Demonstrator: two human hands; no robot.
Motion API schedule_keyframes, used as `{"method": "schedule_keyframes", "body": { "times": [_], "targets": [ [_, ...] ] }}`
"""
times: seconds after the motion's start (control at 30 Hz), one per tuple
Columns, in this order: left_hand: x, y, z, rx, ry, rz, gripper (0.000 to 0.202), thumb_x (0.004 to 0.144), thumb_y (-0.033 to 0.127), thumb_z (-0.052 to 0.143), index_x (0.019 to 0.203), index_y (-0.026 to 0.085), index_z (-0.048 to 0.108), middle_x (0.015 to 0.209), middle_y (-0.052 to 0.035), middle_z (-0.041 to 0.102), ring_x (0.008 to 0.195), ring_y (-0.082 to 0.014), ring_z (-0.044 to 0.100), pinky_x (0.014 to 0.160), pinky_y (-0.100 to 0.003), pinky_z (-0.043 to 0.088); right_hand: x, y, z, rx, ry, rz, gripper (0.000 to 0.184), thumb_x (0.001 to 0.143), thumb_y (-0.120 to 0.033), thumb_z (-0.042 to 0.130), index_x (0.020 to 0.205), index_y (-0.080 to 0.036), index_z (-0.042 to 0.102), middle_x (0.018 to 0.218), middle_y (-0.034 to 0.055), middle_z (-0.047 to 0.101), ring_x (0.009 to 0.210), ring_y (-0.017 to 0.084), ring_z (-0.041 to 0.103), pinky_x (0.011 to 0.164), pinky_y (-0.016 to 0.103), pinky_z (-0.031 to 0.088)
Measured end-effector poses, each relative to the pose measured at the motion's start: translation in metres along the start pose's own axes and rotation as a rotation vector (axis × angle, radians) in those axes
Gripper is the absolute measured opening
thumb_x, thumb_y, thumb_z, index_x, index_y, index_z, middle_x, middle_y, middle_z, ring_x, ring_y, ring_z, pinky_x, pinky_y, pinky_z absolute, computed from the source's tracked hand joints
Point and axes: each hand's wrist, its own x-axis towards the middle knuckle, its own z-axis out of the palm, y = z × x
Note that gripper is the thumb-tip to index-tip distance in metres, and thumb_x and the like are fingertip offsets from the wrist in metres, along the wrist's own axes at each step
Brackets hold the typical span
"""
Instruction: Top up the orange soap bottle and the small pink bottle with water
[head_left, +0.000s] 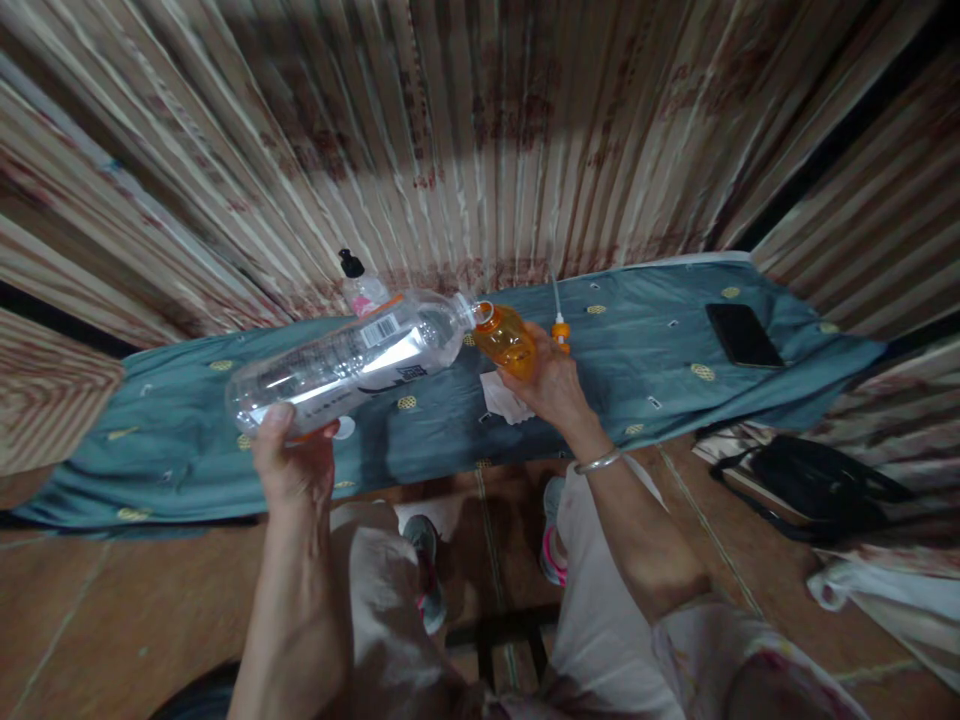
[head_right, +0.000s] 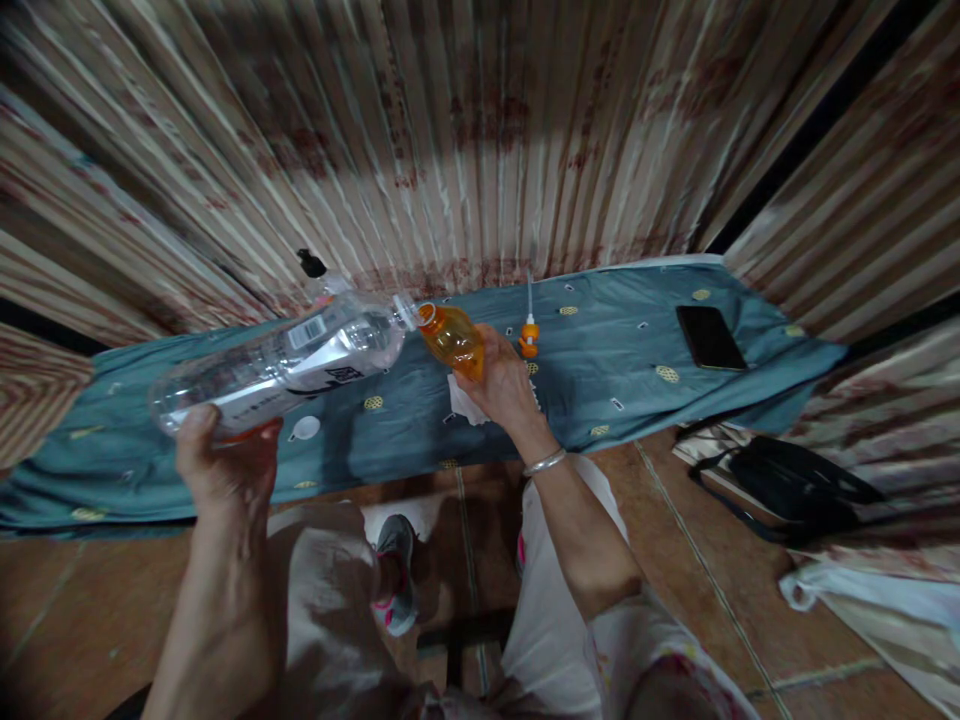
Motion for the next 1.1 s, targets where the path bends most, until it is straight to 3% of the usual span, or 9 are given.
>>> {"method": "schedule_keyframes", "body": {
  "times": [0.73,1.1],
  "targets": [
    [-0.0025,0.0028,0.0032,0.025,0.023,-0.021,0.044,0.047,0.032,0.079,0.088,0.019,0.072,0.093,-0.0057,0.072,0.071,-0.0149,0.057,0.046,-0.019,0.036,0.0008,-0.0051,-0.0023,-0.010,0.006,0.017,0.064,0.086,-0.028,0.075,0.142,-0.014,0.048,0.126,0.0172,0.074,0.118,0.035,0.073,0.100,0.055,0.063],
    [-0.0024,0.0033,0.0018,0.012,0.010,-0.009,0.041,0.049,0.030,0.081,0.089,0.025,0.072,0.099,-0.0053,0.075,0.071,-0.0168,0.059,0.042,-0.019,0.034,0.0008,-0.0040,-0.0027,-0.016,-0.007,0.005,0.063,0.087,-0.029,0.072,0.144,-0.017,0.048,0.129,0.0170,0.073,0.119,0.035,0.073,0.099,0.056,0.063]
  ]
}}
